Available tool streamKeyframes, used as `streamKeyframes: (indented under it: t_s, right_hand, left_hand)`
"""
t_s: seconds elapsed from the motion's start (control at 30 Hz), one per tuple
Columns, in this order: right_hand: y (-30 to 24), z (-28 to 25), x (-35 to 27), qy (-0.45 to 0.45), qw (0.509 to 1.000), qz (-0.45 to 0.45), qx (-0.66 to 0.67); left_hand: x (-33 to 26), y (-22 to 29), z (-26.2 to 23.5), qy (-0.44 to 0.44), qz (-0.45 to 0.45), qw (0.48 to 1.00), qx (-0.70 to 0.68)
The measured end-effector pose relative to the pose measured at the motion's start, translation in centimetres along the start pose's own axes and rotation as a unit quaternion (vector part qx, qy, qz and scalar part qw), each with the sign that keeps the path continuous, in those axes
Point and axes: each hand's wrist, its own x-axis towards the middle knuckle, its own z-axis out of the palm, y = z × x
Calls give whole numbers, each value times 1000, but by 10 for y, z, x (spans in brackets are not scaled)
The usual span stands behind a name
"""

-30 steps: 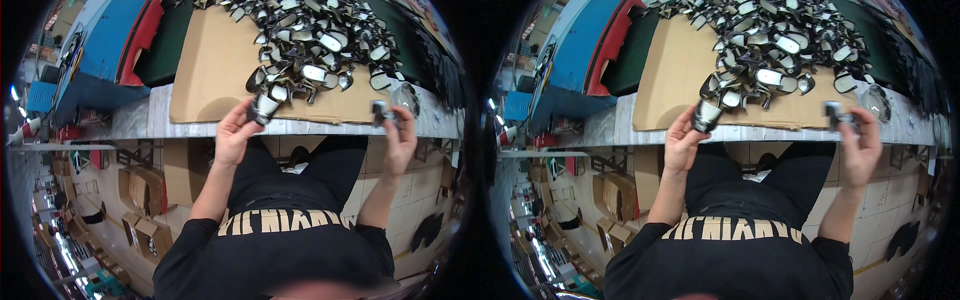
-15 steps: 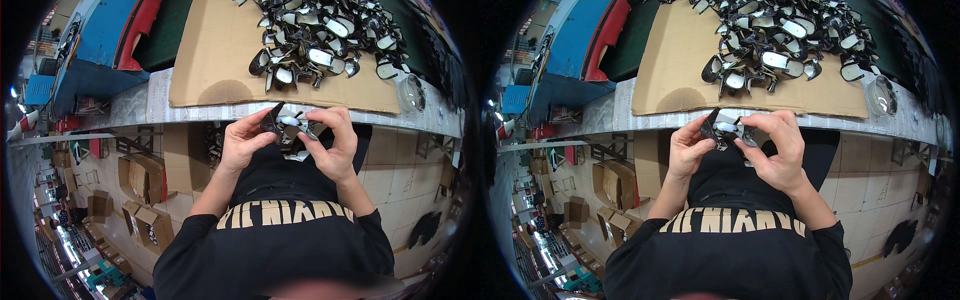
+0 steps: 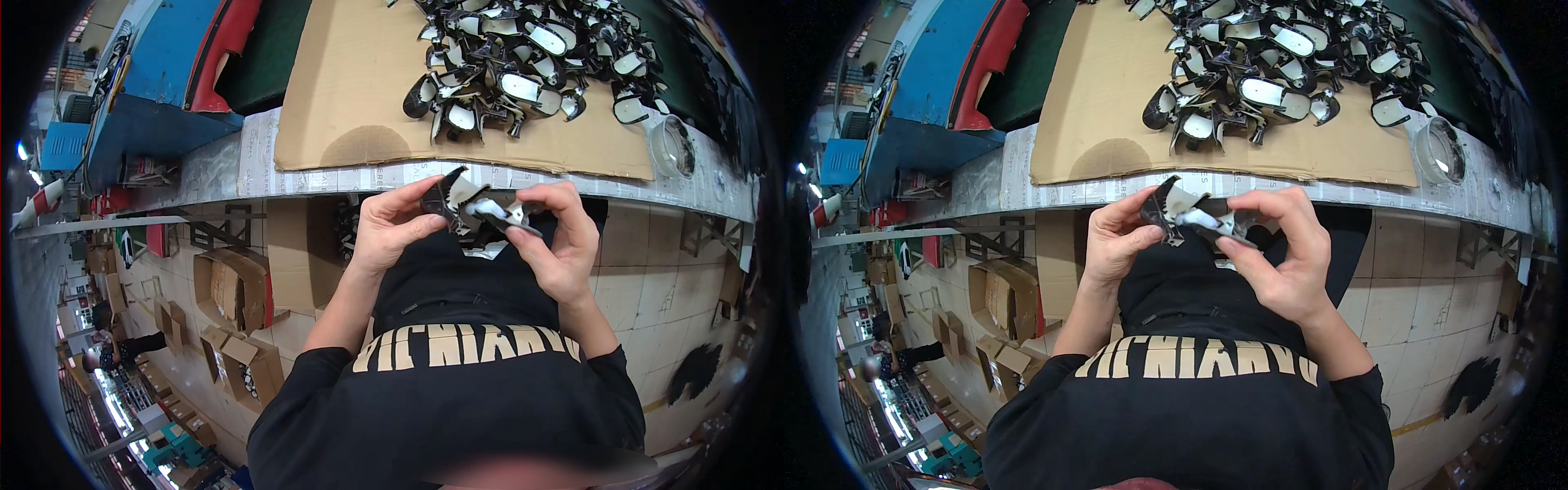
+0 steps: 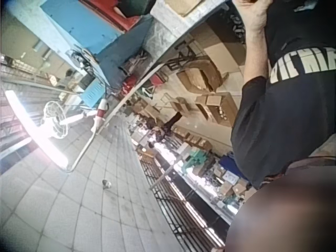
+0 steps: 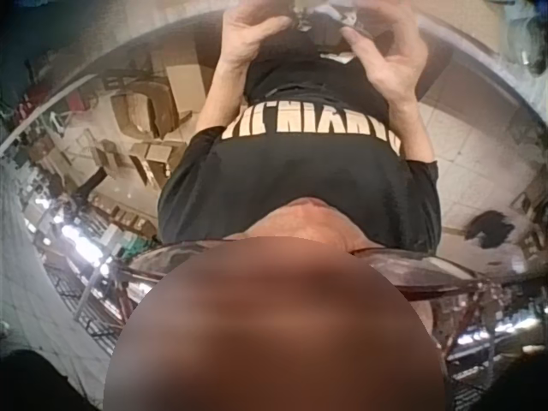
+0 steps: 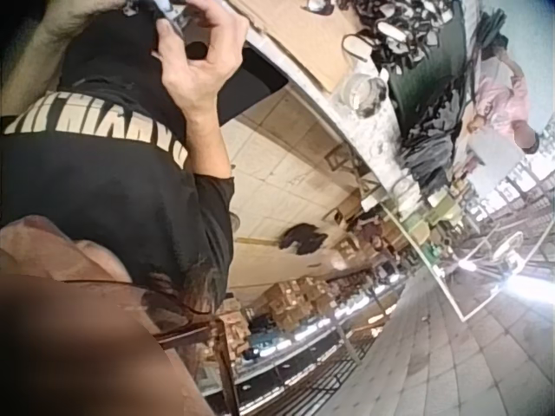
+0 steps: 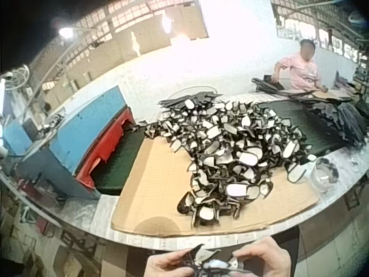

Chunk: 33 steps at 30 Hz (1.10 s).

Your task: The recorder is inspecting and assembling shoe heel components in a factory setting.

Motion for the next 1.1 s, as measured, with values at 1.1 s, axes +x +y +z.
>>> streamKeyframes:
  t_s: [1.1]
  right_hand:
    - [33, 7, 5, 102, 977, -7, -190]
  left_hand:
    - [0, -11, 0, 60, -66, 995, -41]
